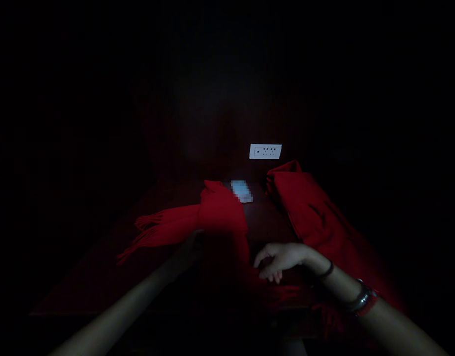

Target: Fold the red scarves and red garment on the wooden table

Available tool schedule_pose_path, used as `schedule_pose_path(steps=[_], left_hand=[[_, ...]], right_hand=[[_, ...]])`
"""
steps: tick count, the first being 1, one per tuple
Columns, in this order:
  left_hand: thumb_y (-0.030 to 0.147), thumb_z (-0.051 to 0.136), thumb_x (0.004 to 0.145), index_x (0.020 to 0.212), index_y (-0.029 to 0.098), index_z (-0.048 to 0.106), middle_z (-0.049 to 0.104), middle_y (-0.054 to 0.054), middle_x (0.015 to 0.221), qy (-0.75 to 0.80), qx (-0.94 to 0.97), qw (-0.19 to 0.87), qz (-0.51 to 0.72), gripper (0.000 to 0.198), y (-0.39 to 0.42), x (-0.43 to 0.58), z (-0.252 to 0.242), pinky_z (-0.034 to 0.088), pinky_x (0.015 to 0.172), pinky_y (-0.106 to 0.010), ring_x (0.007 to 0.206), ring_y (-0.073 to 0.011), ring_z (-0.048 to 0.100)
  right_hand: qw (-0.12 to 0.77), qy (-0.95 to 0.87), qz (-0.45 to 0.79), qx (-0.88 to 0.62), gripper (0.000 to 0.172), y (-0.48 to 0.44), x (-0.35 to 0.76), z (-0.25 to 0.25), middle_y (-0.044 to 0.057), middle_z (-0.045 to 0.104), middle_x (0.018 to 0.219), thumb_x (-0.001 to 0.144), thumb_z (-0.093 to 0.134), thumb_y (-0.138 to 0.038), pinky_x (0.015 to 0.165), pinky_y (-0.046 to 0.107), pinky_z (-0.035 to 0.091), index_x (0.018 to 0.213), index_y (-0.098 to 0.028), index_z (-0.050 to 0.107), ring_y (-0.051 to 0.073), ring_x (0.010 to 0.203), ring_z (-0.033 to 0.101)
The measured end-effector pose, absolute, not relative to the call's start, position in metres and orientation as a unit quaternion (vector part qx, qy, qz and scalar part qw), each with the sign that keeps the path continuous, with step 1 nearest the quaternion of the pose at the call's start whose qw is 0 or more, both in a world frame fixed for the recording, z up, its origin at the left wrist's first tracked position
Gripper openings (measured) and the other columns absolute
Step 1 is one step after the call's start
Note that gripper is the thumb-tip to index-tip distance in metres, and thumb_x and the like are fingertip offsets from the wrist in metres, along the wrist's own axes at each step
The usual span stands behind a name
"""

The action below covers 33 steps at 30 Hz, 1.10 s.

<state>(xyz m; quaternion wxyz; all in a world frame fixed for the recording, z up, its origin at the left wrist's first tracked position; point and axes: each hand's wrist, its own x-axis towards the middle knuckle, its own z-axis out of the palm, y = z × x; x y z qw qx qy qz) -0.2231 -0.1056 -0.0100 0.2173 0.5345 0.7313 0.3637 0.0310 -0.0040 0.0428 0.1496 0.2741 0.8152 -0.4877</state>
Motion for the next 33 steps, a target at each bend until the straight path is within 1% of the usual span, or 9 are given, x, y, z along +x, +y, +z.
schedule_pose_path(steps=[2, 4, 7, 9, 13, 17, 23, 28, 33], left_hand=[[0.015, 0.051, 0.068, 0.116, 0.024, 0.046, 0.059, -0.003, 0.109, 0.717, 0.574, 0.218, 0.33, 0.05, -0.109, -0.218, -0.009, 0.044, 0.08, -0.031, 0.095, -0.0182, 0.056], [0.015, 0.045, 0.073, 0.123, 0.019, 0.039, 0.054, -0.008, 0.115, 0.726, 0.603, 0.165, 0.286, 0.05, -0.109, -0.215, -0.007, 0.041, 0.086, -0.032, 0.102, -0.0193, 0.052], [0.021, 0.041, 0.079, 0.126, 0.014, 0.033, 0.048, -0.013, 0.118, 0.758, 0.609, 0.031, 0.234, 0.048, -0.099, -0.216, -0.005, 0.04, 0.085, -0.036, 0.106, -0.0232, 0.049], [0.021, 0.044, 0.079, 0.123, 0.015, 0.036, 0.046, -0.014, 0.117, 0.752, 0.626, -0.012, 0.208, 0.046, -0.089, -0.22, -0.005, 0.041, 0.082, -0.035, 0.104, -0.0237, 0.049], [0.019, 0.046, 0.078, 0.105, 0.018, 0.048, 0.05, -0.009, 0.106, 0.725, 0.667, -0.01, 0.171, 0.027, -0.065, -0.226, -0.011, 0.041, 0.081, -0.031, 0.098, -0.0202, 0.05], [0.02, 0.044, 0.079, 0.096, 0.021, 0.049, 0.051, -0.005, 0.101, 0.741, 0.654, -0.029, 0.149, 0.017, -0.041, -0.22, -0.011, 0.041, 0.076, -0.027, 0.091, -0.0176, 0.051], [0.017, 0.037, 0.081, 0.088, 0.02, 0.051, 0.055, -0.007, 0.092, 0.739, 0.654, -0.087, 0.138, 0.016, -0.032, -0.212, -0.011, 0.039, 0.077, -0.03, 0.089, -0.0201, 0.05], [0.02, 0.032, 0.085, 0.085, 0.019, 0.051, 0.055, -0.007, 0.09, 0.705, 0.686, -0.119, 0.137, 0.02, -0.038, -0.22, -0.022, 0.036, 0.082, -0.032, 0.087, -0.0197, 0.048], [0.021, 0.026, 0.088, 0.08, 0.018, 0.052, 0.054, -0.007, 0.086, 0.658, 0.723, -0.126, 0.166, 0.027, -0.035, -0.226, -0.025, 0.036, 0.083, -0.033, 0.084, -0.0194, 0.048]], right_hand=[[0.105, 0.854, -0.425, 0.28, 0.027, 0.004, 0.029, 0.045, 0.0, 0.059, 0.063, 0.072, 0.054, -0.037, 0.054, 0.021, 0.042, 0.083, -0.015, 0.064, 0.01, 0.054, 0.053], [0.002, 0.881, -0.341, 0.328, 0.03, 0.012, 0.021, 0.041, 0.003, 0.062, 0.071, 0.075, 0.051, -0.04, 0.06, 0.023, 0.043, 0.087, -0.015, 0.063, 0.012, 0.062, 0.055], [-0.126, 0.876, -0.242, 0.398, 0.038, 0.02, 0.003, 0.025, 0.01, 0.061, 0.098, 0.075, 0.052, -0.036, 0.072, 0.027, 0.043, 0.107, -0.015, 0.055, 0.018, 0.084, 0.057], [-0.163, 0.885, -0.187, 0.394, 0.044, 0.023, -0.007, 0.014, 0.012, 0.055, 0.111, 0.076, 0.053, -0.028, 0.078, 0.028, 0.041, 0.117, -0.015, 0.047, 0.02, 0.096, 0.054], [-0.127, 0.919, -0.073, 0.366, 0.033, 0.03, -0.012, 0.005, 0.011, 0.058, 0.105, 0.082, 0.04, -0.017, 0.078, 0.026, 0.04, 0.113, -0.018, 0.05, 0.018, 0.094, 0.055], [-0.1, 0.919, 0.012, 0.381, 0.029, 0.049, -0.01, 0.013, 0.011, 0.058, 0.101, 0.084, 0.036, -0.018, 0.072, 0.025, 0.04, 0.107, -0.017, 0.053, 0.019, 0.09, 0.056], [-0.079, 0.923, -0.02, 0.376, 0.021, 0.072, -0.004, 0.02, 0.01, 0.06, 0.096, 0.083, 0.041, -0.02, 0.074, 0.023, 0.038, 0.091, -0.015, 0.06, 0.017, 0.089, 0.055], [-0.136, 0.952, 0.036, 0.272, 0.03, 0.066, -0.011, 0.019, 0.01, 0.052, 0.109, 0.081, 0.047, -0.025, 0.081, 0.026, 0.037, 0.109, -0.017, 0.053, 0.018, 0.098, 0.048], [-0.091, 0.972, 0.098, 0.192, 0.025, 0.059, -0.031, 0.02, 0.009, 0.056, 0.091, 0.085, 0.037, -0.019, 0.078, 0.028, 0.037, 0.098, -0.017, 0.058, 0.017, 0.087, 0.049]])
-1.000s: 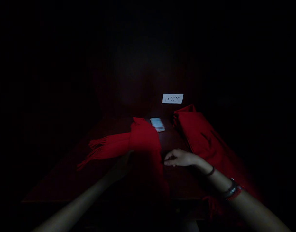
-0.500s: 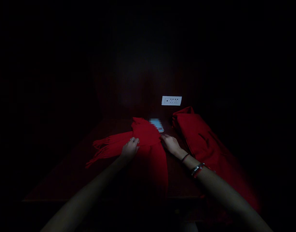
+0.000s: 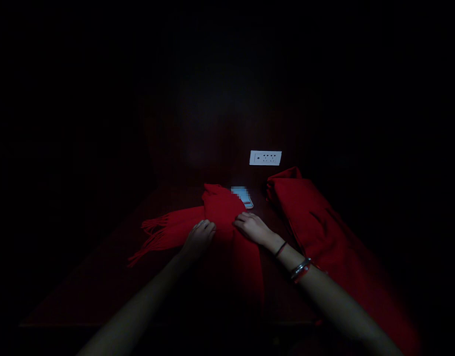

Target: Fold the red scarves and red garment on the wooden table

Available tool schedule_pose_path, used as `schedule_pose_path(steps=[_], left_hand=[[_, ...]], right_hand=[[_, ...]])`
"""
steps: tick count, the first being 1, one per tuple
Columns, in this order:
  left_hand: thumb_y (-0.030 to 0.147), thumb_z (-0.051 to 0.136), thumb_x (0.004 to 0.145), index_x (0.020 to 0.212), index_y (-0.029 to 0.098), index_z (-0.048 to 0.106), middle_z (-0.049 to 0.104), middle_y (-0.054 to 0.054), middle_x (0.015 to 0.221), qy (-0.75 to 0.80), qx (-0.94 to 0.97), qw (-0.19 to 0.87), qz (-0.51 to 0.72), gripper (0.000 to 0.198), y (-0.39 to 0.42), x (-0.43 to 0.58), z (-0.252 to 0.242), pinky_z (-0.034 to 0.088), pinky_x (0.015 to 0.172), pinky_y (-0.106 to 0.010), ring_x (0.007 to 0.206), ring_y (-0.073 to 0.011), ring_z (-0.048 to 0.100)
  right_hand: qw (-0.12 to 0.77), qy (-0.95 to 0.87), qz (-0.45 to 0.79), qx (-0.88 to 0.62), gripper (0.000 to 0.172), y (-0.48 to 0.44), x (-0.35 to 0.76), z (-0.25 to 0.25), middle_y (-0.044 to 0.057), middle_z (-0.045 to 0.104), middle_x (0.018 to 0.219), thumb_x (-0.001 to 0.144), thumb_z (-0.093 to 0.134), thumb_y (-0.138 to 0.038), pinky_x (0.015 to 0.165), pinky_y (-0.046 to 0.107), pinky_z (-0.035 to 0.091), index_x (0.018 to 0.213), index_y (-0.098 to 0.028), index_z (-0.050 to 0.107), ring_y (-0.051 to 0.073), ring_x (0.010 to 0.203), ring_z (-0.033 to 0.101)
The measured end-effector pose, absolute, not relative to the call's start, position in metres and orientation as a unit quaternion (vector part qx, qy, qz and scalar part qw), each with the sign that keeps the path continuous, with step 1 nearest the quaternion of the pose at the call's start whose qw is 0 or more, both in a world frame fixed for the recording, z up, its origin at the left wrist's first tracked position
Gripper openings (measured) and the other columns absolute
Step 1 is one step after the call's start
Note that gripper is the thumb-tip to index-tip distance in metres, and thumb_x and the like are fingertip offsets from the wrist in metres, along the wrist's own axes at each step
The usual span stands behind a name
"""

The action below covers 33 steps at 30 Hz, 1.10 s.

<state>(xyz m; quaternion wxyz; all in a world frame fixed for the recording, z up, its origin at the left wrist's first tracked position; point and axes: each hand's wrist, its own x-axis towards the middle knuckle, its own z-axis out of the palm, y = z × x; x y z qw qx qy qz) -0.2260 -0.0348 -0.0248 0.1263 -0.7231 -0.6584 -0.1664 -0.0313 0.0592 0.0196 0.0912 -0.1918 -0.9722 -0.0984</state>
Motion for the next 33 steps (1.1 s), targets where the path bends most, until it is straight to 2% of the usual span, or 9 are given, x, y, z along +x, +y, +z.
schedule_pose_path(steps=[3, 6, 12, 17, 20, 23, 27, 31, 33], left_hand=[[0.021, 0.026, 0.087, 0.081, 0.018, 0.052, 0.054, -0.006, 0.084, -0.65, -0.717, 0.13, -0.214, 0.027, -0.034, -0.227, -0.023, 0.037, 0.081, -0.032, 0.082, -0.0188, 0.047], [0.02, 0.026, 0.088, 0.079, 0.017, 0.051, 0.054, -0.005, 0.081, -0.643, -0.722, 0.129, -0.223, 0.028, -0.033, -0.228, -0.026, 0.039, 0.077, -0.031, 0.078, -0.0176, 0.048], [0.019, 0.028, 0.088, 0.081, 0.016, 0.052, 0.055, -0.005, 0.081, -0.595, -0.77, 0.14, -0.185, 0.025, -0.032, -0.234, -0.033, 0.04, 0.078, -0.032, 0.079, -0.0176, 0.049], [0.021, 0.028, 0.088, 0.079, 0.017, 0.053, 0.055, -0.005, 0.081, -0.617, -0.756, 0.128, -0.176, 0.026, -0.035, -0.238, -0.026, 0.04, 0.075, -0.032, 0.077, -0.0173, 0.049], [0.019, 0.03, 0.087, 0.083, 0.017, 0.054, 0.056, -0.006, 0.087, -0.604, -0.771, 0.105, -0.172, 0.024, -0.037, -0.235, -0.026, 0.039, 0.081, -0.034, 0.084, -0.0178, 0.05], [0.018, 0.033, 0.086, 0.087, 0.017, 0.054, 0.057, -0.006, 0.092, -0.587, -0.79, 0.066, -0.166, 0.021, -0.042, -0.232, -0.028, 0.037, 0.084, -0.034, 0.087, -0.0173, 0.05], [0.024, 0.035, 0.085, 0.079, 0.017, 0.055, 0.058, -0.004, 0.084, -0.581, -0.789, -0.005, -0.199, 0.022, -0.044, -0.236, -0.019, 0.04, 0.075, -0.027, 0.077, -0.0146, 0.051], [0.032, 0.034, 0.085, 0.073, 0.017, 0.054, 0.058, -0.002, 0.078, -0.63, -0.724, -0.025, -0.28, 0.027, -0.018, -0.254, 0.009, 0.04, 0.071, -0.023, 0.074, -0.0133, 0.053], [0.034, 0.033, 0.084, 0.08, 0.017, 0.056, 0.06, -0.003, 0.08, -0.709, -0.637, -0.035, -0.302, 0.029, 0.005, -0.263, 0.021, 0.04, 0.072, -0.024, 0.076, -0.0147, 0.055]], right_hand=[[0.102, -0.976, -0.072, -0.177, 0.023, 0.064, -0.033, 0.019, 0.007, 0.057, 0.087, 0.086, 0.037, -0.016, 0.072, 0.024, 0.037, 0.091, -0.016, 0.059, 0.015, 0.081, 0.05], [0.146, -0.975, -0.038, -0.164, 0.02, 0.068, -0.03, 0.014, 0.005, 0.056, 0.089, 0.086, 0.039, -0.02, 0.07, 0.021, 0.037, 0.094, -0.016, 0.057, 0.013, 0.081, 0.05], [0.141, -0.967, -0.126, -0.171, 0.019, 0.064, -0.039, -0.002, 0.006, 0.056, 0.083, 0.086, 0.041, -0.022, 0.068, 0.025, 0.035, 0.086, -0.017, 0.059, 0.015, 0.076, 0.048], [0.18, -0.962, -0.106, -0.174, 0.02, 0.064, -0.037, 0.003, 0.005, 0.056, 0.082, 0.084, 0.04, -0.014, 0.067, 0.023, 0.034, 0.087, -0.016, 0.059, 0.013, 0.075, 0.046], [0.186, -0.962, -0.101, -0.173, 0.02, 0.065, -0.034, 0.004, 0.006, 0.056, 0.083, 0.083, 0.041, -0.013, 0.068, 0.023, 0.034, 0.089, -0.016, 0.06, 0.014, 0.076, 0.046], [0.14, -0.974, -0.092, -0.15, 0.02, 0.064, -0.031, 0.0, 0.005, 0.056, 0.08, 0.085, 0.04, -0.016, 0.068, 0.024, 0.035, 0.085, -0.017, 0.061, 0.013, 0.074, 0.047], [0.15, -0.979, -0.021, -0.135, 0.024, 0.065, -0.027, 0.002, 0.005, 0.057, 0.083, 0.086, 0.041, -0.028, 0.074, 0.023, 0.037, 0.086, -0.016, 0.061, 0.013, 0.079, 0.049], [0.222, -0.947, 0.064, -0.222, 0.028, 0.084, -0.032, 0.021, 0.006, 0.059, 0.089, 0.087, 0.037, -0.03, 0.081, 0.024, 0.038, 0.092, -0.015, 0.061, 0.013, 0.086, 0.051], [0.231, -0.916, 0.086, -0.315, 0.028, 0.097, -0.041, 0.03, 0.008, 0.058, 0.094, 0.086, 0.039, -0.029, 0.082, 0.026, 0.039, 0.097, -0.013, 0.059, 0.014, 0.088, 0.052]])
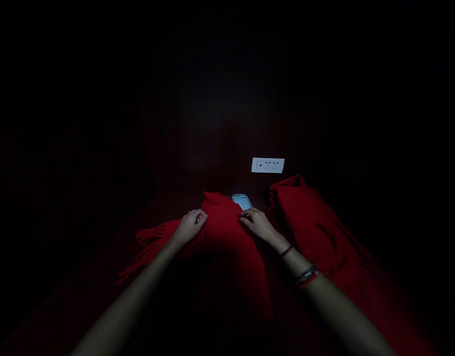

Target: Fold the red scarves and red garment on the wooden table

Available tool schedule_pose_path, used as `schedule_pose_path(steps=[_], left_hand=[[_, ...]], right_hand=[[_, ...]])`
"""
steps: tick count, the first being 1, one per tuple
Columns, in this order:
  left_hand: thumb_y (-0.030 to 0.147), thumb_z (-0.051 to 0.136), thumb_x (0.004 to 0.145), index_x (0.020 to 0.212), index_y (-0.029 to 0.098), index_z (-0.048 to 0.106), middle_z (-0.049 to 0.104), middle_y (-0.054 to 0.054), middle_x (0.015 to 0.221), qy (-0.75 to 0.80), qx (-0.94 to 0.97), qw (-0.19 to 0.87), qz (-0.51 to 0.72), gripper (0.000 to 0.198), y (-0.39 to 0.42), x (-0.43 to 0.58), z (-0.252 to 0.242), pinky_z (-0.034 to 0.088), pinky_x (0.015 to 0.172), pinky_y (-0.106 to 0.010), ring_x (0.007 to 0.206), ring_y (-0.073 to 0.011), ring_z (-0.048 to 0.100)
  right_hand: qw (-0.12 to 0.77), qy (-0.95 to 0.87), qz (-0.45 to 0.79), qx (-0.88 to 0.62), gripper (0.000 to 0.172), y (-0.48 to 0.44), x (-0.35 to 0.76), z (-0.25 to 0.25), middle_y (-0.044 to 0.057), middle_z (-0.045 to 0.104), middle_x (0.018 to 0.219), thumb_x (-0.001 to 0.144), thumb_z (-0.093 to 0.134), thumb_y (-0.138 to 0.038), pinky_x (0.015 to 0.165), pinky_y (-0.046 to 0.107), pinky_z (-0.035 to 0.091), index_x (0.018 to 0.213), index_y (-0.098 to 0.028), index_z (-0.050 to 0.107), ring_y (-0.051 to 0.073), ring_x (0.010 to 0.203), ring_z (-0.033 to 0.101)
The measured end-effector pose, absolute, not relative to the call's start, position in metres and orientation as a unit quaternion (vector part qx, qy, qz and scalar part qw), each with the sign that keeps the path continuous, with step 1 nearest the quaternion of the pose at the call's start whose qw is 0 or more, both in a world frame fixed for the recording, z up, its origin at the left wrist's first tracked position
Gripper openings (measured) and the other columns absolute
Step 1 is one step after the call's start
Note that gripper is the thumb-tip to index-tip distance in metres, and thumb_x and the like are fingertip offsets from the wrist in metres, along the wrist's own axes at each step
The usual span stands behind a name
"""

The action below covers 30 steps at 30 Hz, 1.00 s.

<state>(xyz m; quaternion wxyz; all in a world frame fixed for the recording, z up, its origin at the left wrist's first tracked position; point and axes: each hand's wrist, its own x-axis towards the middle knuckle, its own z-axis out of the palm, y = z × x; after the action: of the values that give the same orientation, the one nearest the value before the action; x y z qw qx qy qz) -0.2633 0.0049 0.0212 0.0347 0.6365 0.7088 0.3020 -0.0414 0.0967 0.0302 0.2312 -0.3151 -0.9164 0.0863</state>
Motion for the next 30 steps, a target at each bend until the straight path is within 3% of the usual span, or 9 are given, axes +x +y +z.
schedule_pose_path(steps=[3, 6, 9, 12, 17, 20, 22, 26, 30], left_hand=[[0.042, 0.036, 0.083, 0.109, 0.012, 0.05, 0.061, -0.01, 0.098, 0.807, 0.513, 0.112, 0.27, 0.042, 0.033, -0.264, 0.021, 0.041, 0.075, -0.026, 0.087, -0.0184, 0.057], [0.045, 0.044, 0.079, 0.132, 0.011, 0.029, 0.049, -0.018, 0.12, 0.829, 0.516, 0.088, 0.195, 0.064, 0.039, -0.251, -0.003, 0.039, 0.083, -0.035, 0.106, -0.027, 0.049], [0.036, 0.034, 0.085, 0.134, 0.021, 0.028, 0.038, -0.017, 0.131, 0.835, 0.527, -0.05, 0.152, 0.052, 0.029, -0.237, -0.031, 0.034, 0.088, -0.046, 0.116, -0.0314, 0.039], [0.036, 0.031, 0.086, 0.133, 0.02, 0.031, 0.036, -0.017, 0.133, 0.838, 0.523, -0.085, 0.129, 0.049, 0.019, -0.234, -0.044, 0.033, 0.09, -0.047, 0.119, -0.0322, 0.034], [0.05, 0.031, 0.083, 0.136, 0.016, 0.022, 0.02, -0.016, 0.14, 0.821, 0.547, -0.093, 0.136, 0.064, 0.01, -0.239, -0.043, 0.029, 0.095, -0.047, 0.126, -0.0318, 0.021], [0.061, 0.03, 0.078, 0.137, 0.022, 0.015, 0.009, -0.012, 0.143, 0.778, 0.618, -0.001, 0.117, 0.072, 0.005, -0.239, -0.038, 0.023, 0.096, -0.052, 0.129, -0.032, 0.012], [0.068, 0.031, 0.072, 0.137, 0.024, 0.014, 0.006, -0.013, 0.143, 0.759, 0.641, 0.065, 0.093, 0.08, 0.001, -0.239, -0.034, 0.017, 0.097, -0.055, 0.129, -0.033, 0.009], [0.076, 0.039, 0.059, 0.137, 0.022, 0.015, 0.006, -0.017, 0.142, 0.75, 0.648, 0.114, 0.074, 0.097, -0.004, -0.243, -0.027, 0.01, 0.098, -0.056, 0.128, -0.0359, 0.005], [0.075, 0.05, 0.05, 0.135, 0.024, 0.022, 0.014, -0.017, 0.141, 0.738, 0.659, 0.118, 0.083, 0.103, -0.009, -0.243, -0.024, 0.012, 0.096, -0.058, 0.126, -0.0406, 0.01]], right_hand=[[0.194, -0.902, 0.09, -0.376, 0.043, 0.104, -0.057, 0.031, 0.014, 0.05, 0.113, 0.082, 0.046, -0.035, 0.087, 0.031, 0.037, 0.118, -0.012, 0.048, 0.02, 0.102, 0.048], [0.087, -0.937, 0.077, -0.329, 0.063, 0.094, -0.064, 0.015, 0.017, 0.03, 0.134, 0.078, 0.048, -0.046, 0.097, 0.041, 0.027, 0.132, -0.015, 0.033, 0.029, 0.122, 0.028], [0.021, -0.945, 0.067, -0.319, 0.06, 0.08, -0.061, -0.001, 0.015, 0.017, 0.141, 0.083, 0.035, -0.049, 0.101, 0.048, 0.017, 0.135, -0.019, 0.027, 0.031, 0.128, 0.012], [-0.007, -0.944, 0.068, -0.323, 0.062, 0.075, -0.057, -0.001, 0.015, 0.011, 0.142, 0.084, 0.029, -0.05, 0.102, 0.047, 0.015, 0.136, -0.017, 0.022, 0.031, 0.129, 0.006], [-0.019, -0.944, 0.093, -0.315, 0.07, 0.087, -0.059, 0.019, 0.016, 0.016, 0.141, 0.078, 0.039, -0.054, 0.101, 0.046, 0.019, 0.135, -0.015, 0.026, 0.032, 0.128, 0.012], [0.055, -0.952, 0.079, -0.289, 0.064, 0.097, -0.06, 0.02, 0.019, 0.026, 0.137, 0.079, 0.045, -0.046, 0.101, 0.04, 0.023, 0.131, -0.012, 0.033, 0.028, 0.126, 0.023], [0.045, -0.957, 0.085, -0.275, 0.061, 0.101, -0.059, 0.014, 0.02, 0.027, 0.136, 0.08, 0.045, -0.043, 0.101, 0.04, 0.023, 0.131, -0.01, 0.034, 0.028, 0.125, 0.025], [0.003, -0.959, 0.097, -0.267, 0.06, 0.103, -0.055, 0.004, 0.02, 0.022, 0.138, 0.082, 0.042, -0.042, 0.101, 0.043, 0.022, 0.132, -0.01, 0.032, 0.029, 0.127, 0.018], [0.002, -0.963, 0.092, -0.254, 0.059, 0.096, -0.049, 0.002, 0.021, 0.025, 0.137, 0.082, 0.044, -0.041, 0.1, 0.042, 0.026, 0.13, -0.009, 0.034, 0.029, 0.126, 0.022]])
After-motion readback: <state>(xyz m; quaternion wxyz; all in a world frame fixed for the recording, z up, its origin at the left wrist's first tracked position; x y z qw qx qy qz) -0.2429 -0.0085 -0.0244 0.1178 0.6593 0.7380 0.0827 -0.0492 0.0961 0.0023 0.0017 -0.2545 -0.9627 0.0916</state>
